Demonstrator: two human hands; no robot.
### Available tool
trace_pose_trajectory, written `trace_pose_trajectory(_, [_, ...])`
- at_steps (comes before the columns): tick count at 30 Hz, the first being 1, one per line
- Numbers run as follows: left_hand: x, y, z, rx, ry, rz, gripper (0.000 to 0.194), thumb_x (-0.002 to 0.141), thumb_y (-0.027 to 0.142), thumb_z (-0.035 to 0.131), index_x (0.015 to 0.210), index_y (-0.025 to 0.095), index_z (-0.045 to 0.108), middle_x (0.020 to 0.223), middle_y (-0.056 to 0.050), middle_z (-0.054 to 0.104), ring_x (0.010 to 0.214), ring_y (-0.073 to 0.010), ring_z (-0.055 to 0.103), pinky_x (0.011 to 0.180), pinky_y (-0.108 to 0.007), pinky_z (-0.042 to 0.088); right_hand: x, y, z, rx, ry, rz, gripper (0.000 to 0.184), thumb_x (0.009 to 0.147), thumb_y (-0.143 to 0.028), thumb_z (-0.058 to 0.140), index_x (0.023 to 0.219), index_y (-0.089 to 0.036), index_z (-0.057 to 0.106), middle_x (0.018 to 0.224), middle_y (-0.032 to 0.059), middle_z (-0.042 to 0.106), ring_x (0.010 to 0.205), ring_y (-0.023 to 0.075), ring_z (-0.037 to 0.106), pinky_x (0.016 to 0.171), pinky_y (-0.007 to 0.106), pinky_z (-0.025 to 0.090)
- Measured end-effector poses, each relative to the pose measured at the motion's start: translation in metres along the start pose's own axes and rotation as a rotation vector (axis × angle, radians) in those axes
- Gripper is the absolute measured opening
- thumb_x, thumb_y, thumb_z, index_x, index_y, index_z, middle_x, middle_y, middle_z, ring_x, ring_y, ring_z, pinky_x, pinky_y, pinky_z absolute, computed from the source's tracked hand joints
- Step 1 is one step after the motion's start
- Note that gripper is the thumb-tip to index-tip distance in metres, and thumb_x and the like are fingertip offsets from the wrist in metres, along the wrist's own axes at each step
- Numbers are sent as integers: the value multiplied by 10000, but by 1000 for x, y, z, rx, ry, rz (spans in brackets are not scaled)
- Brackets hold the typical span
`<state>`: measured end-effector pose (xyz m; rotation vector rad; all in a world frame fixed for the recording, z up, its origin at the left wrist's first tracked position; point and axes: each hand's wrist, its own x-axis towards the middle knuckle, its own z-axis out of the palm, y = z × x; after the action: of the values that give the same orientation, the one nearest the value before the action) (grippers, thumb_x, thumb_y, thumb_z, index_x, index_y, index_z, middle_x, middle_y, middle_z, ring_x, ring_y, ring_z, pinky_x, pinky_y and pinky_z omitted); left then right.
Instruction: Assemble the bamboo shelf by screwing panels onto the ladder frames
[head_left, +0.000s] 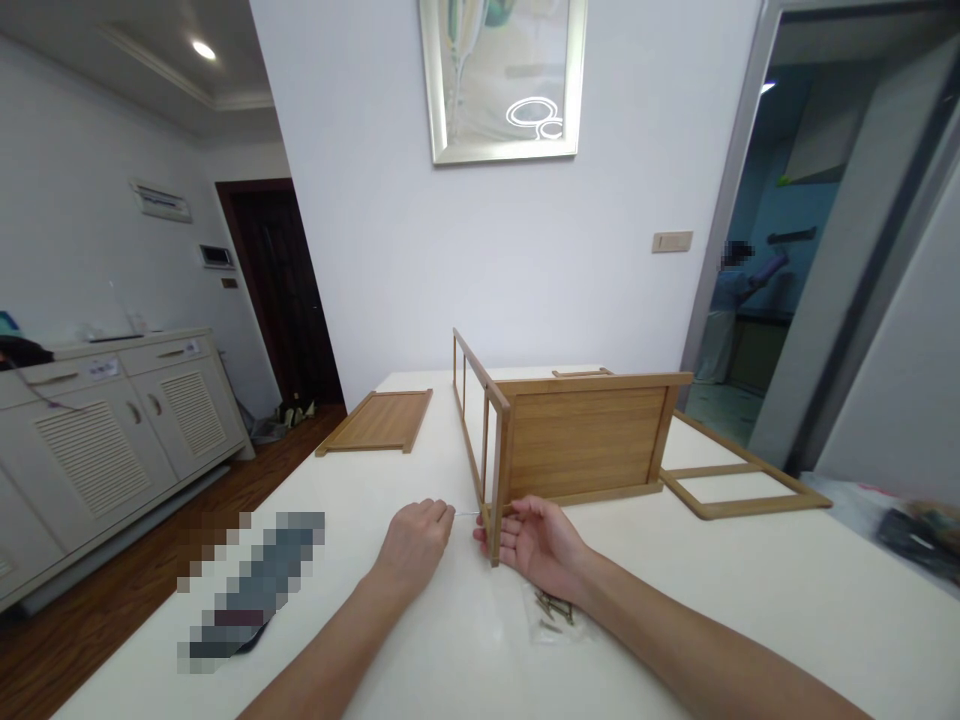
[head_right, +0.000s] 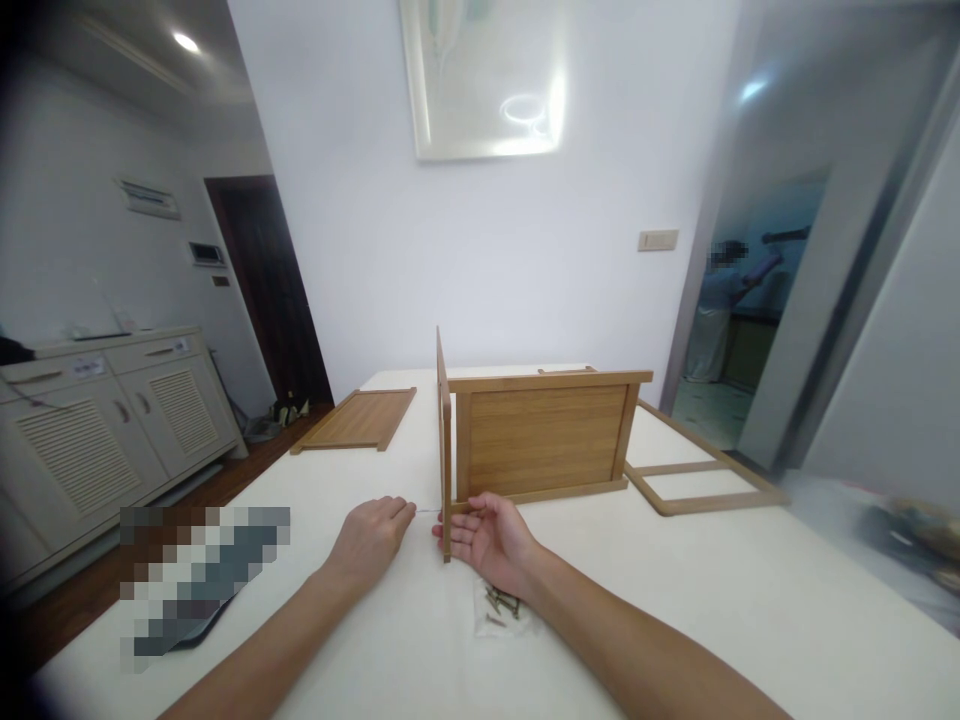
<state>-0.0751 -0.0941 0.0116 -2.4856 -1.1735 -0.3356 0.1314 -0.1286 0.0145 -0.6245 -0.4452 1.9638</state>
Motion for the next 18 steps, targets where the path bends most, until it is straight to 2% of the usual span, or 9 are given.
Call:
trace_pose_trajectory(4, [0,1,-2,-30,4,-87,260,932,145,394,844,186,635,821,-44,646,758,-186,598,650,-297,399,-1,0,1,0,-10,11,148,737,-209,538,799,-95,610,827,130,682,912,247,664,856,354,471])
trace_pose_trajectory(8, [1,3,-6,-81,-31,-191,309,946,193,363,808,178,639,829,-57,655,751,-179,609,643,-290,388,-2,0,2,12,-27,31,96,735,-215,554,753,-126,587,826,124,682,901,246,669,883,366,462])
trace_pose_trajectory(18, [0,2,-8,-221,-73,-267,237,920,215,393,848,187,618,825,-56,666,792,-190,629,670,-282,395,-5,1,4,-8,-31,49,204,757,-240,543,842,-71,620,824,135,683,878,246,674,852,352,479])
